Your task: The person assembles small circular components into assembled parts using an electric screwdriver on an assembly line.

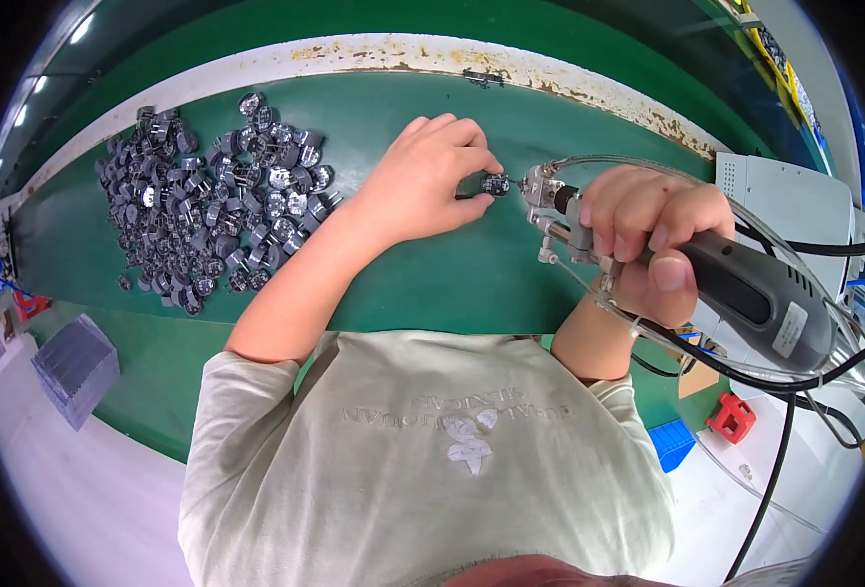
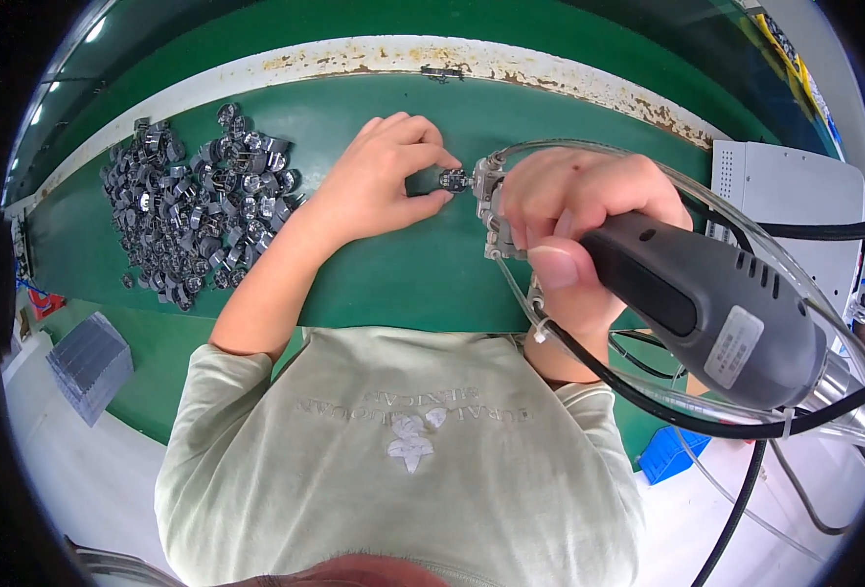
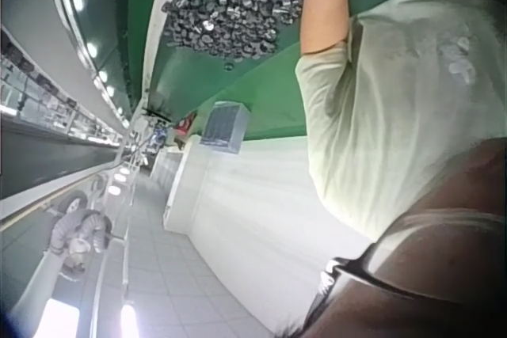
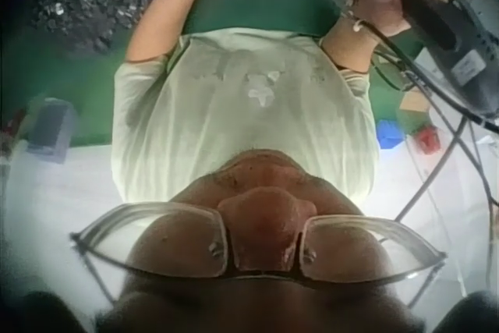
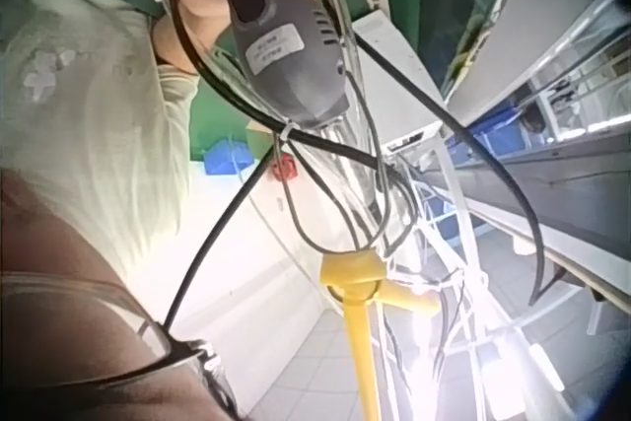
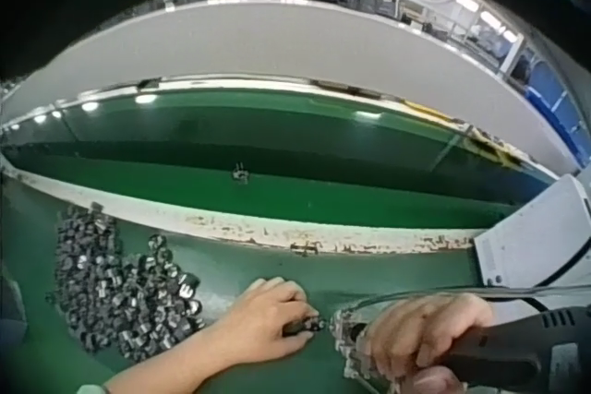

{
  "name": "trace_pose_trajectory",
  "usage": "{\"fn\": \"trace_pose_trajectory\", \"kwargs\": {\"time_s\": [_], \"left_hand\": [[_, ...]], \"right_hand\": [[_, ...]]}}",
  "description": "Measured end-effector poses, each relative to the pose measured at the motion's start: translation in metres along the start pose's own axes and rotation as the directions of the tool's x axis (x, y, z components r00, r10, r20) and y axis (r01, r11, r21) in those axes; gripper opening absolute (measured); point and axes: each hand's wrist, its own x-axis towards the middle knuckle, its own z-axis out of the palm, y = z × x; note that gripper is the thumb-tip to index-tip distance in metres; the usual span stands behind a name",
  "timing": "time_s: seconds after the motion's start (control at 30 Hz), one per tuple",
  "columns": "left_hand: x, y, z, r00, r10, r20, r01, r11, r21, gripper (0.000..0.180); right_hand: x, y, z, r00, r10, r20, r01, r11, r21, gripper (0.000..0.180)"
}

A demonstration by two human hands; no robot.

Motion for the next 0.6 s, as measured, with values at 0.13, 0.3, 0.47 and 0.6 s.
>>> {"fn": "trace_pose_trajectory", "kwargs": {"time_s": [0.13,0.3,0.47,0.6], "left_hand": [[-0.0013,-0.0003,0.001,1.0,0.009,-0.013,-0.009,1.0,0.008,0.028],[-0.0016,0.0002,0.0008,1.0,0.014,-0.022,-0.014,1.0,0.005,0.028],[-0.0034,-0.0013,0.0011,1.0,0.0,-0.022,0.0,1.0,0.008,0.028],[-0.0015,-0.0006,0.0008,1.0,0.009,-0.022,-0.009,1.0,-0.005,0.028]], "right_hand": [[-0.0012,0.0038,-0.0002,1.0,-0.015,-0.001,0.015,1.0,0.01,0.034],[0.0004,0.0015,-0.0035,0.996,0.003,0.095,0.004,0.997,-0.082,0.022],[-0.0001,0.0035,-0.0045,0.993,0.006,0.116,0.002,0.998,-0.069,0.022],[0.0017,0.0027,-0.0036,0.994,0.021,0.108,-0.012,0.997,-0.081,0.023]]}}
